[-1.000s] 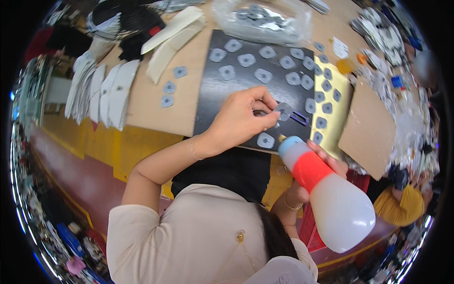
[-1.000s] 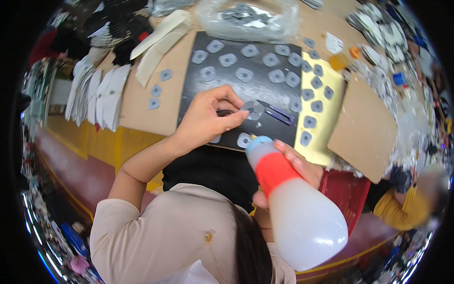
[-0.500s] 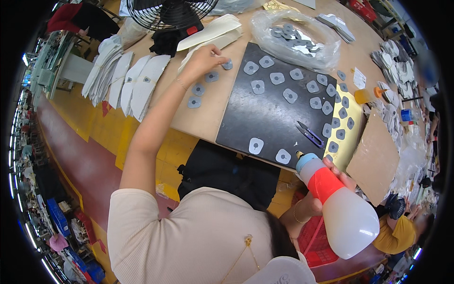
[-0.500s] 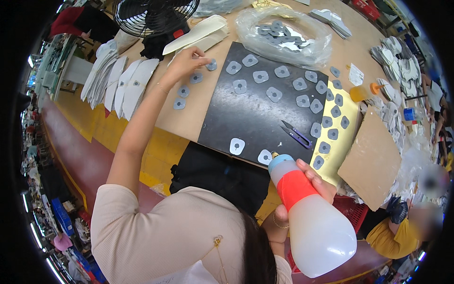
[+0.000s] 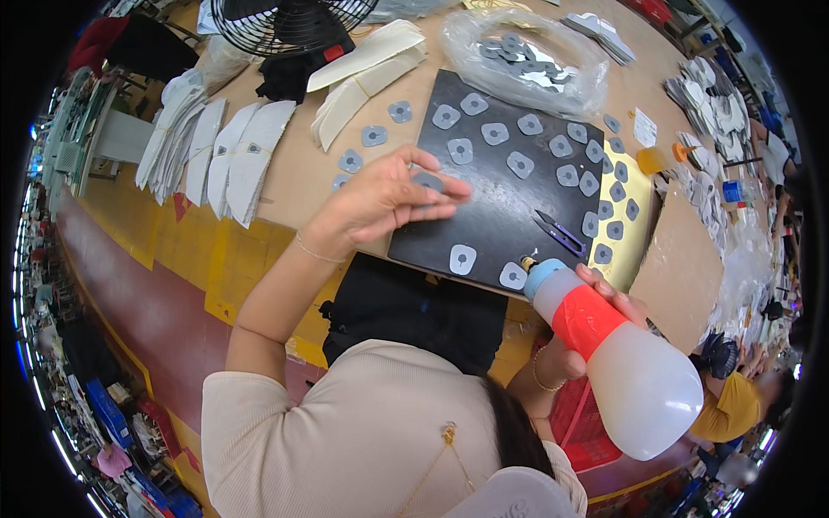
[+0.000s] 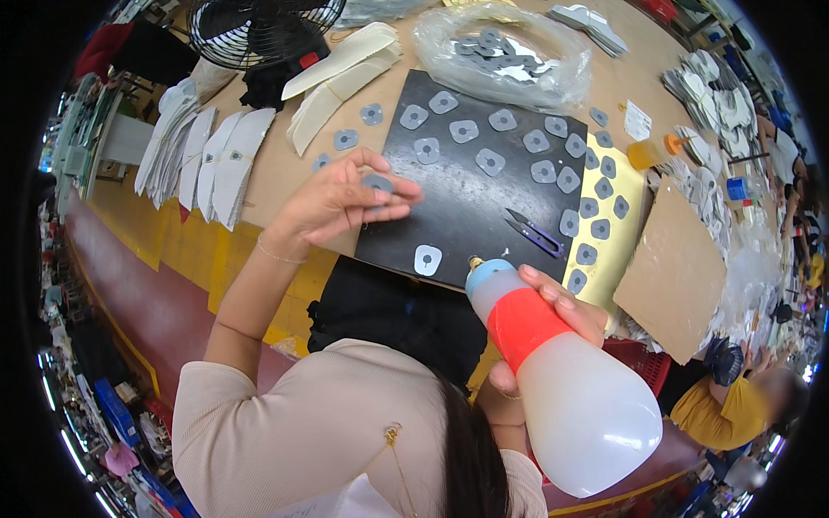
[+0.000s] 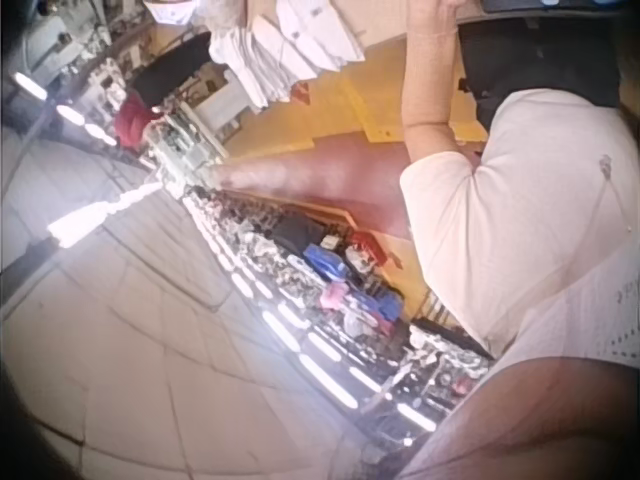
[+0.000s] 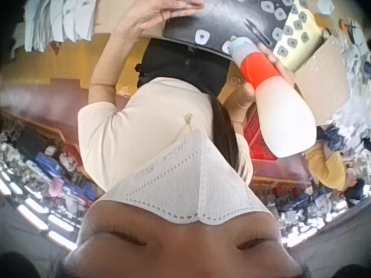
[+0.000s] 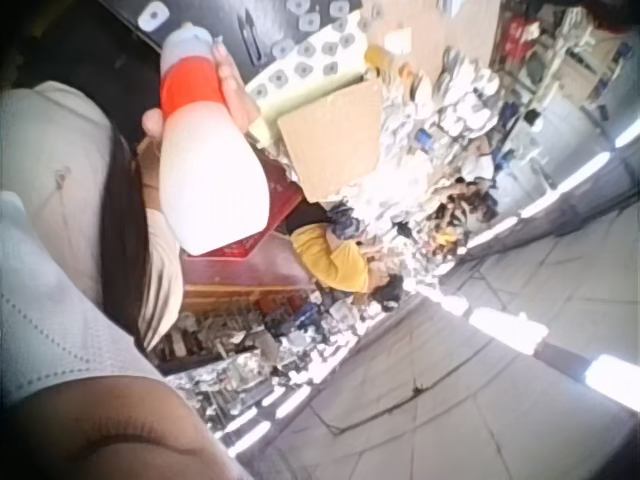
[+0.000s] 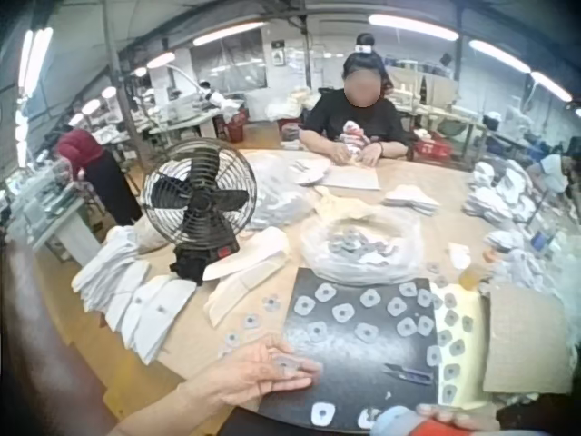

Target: The person applies glue from a squeeze bottle onto small blue patches arranged on a black board, then uses a pen-like tool to mark or adjust white fabric pieces. The person handles the patches and fabric pieces one at a time on a cluttered workbench.

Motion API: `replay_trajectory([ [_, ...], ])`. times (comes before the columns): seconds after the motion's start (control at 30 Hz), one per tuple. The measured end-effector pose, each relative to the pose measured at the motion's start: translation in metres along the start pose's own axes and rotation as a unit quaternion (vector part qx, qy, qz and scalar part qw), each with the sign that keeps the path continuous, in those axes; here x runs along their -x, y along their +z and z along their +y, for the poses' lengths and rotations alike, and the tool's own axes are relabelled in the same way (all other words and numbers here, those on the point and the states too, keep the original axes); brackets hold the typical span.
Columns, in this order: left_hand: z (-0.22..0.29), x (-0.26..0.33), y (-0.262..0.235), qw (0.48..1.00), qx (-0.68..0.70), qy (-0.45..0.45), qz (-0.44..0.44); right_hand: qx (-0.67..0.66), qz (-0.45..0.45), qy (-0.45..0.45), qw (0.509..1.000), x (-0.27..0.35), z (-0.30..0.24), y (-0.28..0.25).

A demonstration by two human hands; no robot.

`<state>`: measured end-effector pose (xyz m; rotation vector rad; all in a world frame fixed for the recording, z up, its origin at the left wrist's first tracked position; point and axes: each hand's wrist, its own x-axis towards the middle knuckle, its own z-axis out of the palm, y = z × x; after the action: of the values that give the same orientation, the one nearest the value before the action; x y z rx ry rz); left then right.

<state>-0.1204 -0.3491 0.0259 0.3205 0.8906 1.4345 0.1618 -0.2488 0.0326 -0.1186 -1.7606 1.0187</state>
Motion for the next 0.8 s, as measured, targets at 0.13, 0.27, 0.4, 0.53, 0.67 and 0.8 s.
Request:
replay_trajectory([
  [0.13,-0.020,-0.006,0.023,0.998,0.025,-0.022,-0.056,0.011,0.075,0.019,0.997,0.002,-0.012,0.020],
  [0.27,-0.031,-0.005,0.044,0.998,-0.009,-0.053,-0.022,0.029,0.068,-0.033,0.997,-0.001,-0.011,0.012],
  [0.4,-0.042,-0.001,0.055,0.971,-0.238,0.028,0.016,0.086,0.080,-0.052,0.992,0.000,-0.008,0.010],
  [0.53,-0.045,0.005,0.067,0.968,-0.245,0.046,0.040,0.130,0.096,-0.063,0.985,0.002,-0.010,0.018],
  [0.67,-0.047,0.010,0.072,0.955,-0.284,0.073,0.051,0.140,0.053,-0.069,0.986,0.005,-0.009,0.016],
  [0.8,-0.043,0.014,0.078,0.951,-0.300,0.059,0.056,0.145,0.033,-0.051,0.988,0.004,-0.011,0.016],
])
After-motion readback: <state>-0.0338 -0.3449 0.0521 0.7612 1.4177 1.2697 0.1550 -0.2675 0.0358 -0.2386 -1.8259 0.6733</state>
